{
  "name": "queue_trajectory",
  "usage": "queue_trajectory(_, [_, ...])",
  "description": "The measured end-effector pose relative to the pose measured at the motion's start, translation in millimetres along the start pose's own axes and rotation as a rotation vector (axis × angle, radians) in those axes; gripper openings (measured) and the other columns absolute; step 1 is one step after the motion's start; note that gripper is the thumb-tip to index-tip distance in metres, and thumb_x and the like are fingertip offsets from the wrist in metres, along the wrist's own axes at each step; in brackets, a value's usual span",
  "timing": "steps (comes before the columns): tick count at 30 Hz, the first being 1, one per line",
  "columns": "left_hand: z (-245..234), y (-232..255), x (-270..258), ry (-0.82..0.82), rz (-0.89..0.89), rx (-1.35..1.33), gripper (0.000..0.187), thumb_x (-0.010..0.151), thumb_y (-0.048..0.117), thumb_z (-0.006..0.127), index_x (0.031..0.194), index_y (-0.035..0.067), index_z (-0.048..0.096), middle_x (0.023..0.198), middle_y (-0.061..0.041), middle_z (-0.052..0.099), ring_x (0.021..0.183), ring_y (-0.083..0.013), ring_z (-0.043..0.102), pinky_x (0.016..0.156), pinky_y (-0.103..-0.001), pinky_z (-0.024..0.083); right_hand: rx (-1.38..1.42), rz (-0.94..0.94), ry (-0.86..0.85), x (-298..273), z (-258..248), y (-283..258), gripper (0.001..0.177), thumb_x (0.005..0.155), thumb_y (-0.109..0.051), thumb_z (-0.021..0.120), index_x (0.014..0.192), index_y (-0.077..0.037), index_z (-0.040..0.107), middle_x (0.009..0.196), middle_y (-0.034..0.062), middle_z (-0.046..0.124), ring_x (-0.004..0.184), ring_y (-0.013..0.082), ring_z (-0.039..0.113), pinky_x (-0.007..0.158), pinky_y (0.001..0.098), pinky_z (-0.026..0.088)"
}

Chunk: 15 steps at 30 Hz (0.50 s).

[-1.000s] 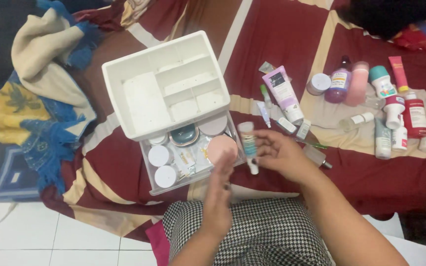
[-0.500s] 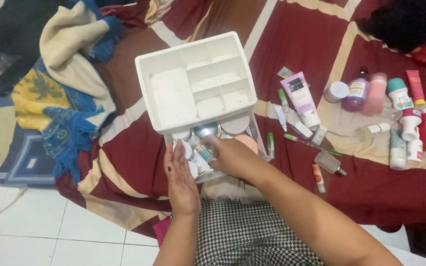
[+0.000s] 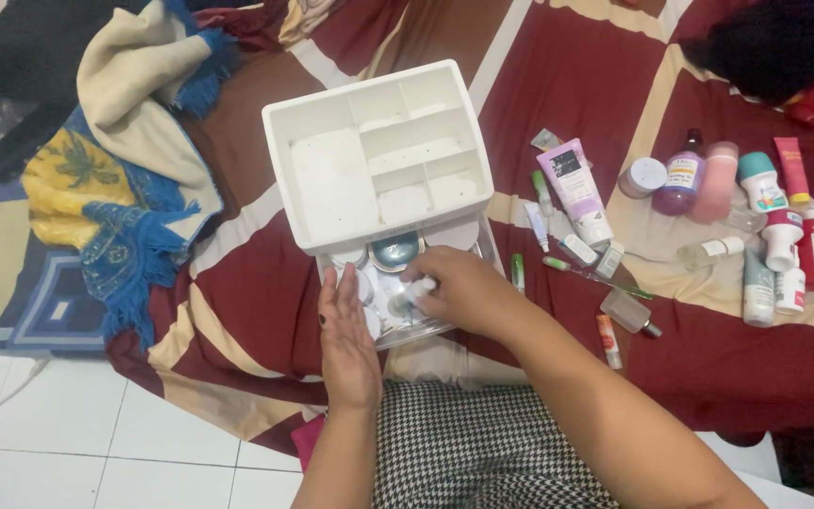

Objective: Organizing cosmetic and skincare products into a multi-compartment plastic storage box.

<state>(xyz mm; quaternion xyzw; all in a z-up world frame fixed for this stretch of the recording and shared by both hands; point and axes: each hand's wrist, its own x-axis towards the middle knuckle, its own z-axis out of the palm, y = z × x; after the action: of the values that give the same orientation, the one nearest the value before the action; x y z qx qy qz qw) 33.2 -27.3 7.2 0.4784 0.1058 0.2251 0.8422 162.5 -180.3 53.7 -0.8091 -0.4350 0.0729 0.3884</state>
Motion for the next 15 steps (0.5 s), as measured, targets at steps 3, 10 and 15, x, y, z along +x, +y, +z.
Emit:
queue_trajectory(3, [0.7, 0.2, 0.8, -0.006, 0.007, -0.006, 0.076, 0.105, 0.052, 0.031, 0.164, 0.006, 0.015, 0.17, -0.019, 0.026, 0.161, -0.0299, 0.017, 0.129, -0.043, 0.005, 0.148, 0.236, -0.031, 4.7, 1.6, -10.5, 0.034, 0.075, -0.013, 0.078, 0.107, -0.008, 0.07, 0.094, 0.0111, 0.071, 0.08, 0.0269, 0.072, 0.072, 0.0379, 0.056])
queue_trajectory(10, [1.0, 2.0, -1.5, -0.011, -0.006, 0.033, 0.079, 0.104, 0.055, 0.032, 0.163, 0.006, 0.016, 0.169, -0.02, 0.027, 0.16, -0.0304, 0.02, 0.129, -0.045, 0.009, 0.098, 0.558, -0.052, 2.3, 13.1, 15.8, 0.035, 0.08, -0.02, 0.082, 0.109, -0.008, 0.066, 0.081, 0.0128, 0.07, 0.077, 0.0279, 0.071, 0.072, 0.0401, 0.055])
queue_trajectory(15, [6.8, 14.2, -5.1, -0.183, 0.083, 0.325, 0.079, 0.107, 0.056, 0.032, 0.162, 0.0, 0.023, 0.164, -0.023, 0.038, 0.153, -0.0339, 0.035, 0.127, -0.045, 0.022, -0.114, 0.203, 0.237, -2.9, 7.2, 7.0, 0.035, 0.075, -0.021, 0.082, 0.102, -0.003, 0.067, 0.102, 0.0136, 0.063, 0.087, 0.0362, 0.066, 0.074, 0.0448, 0.054])
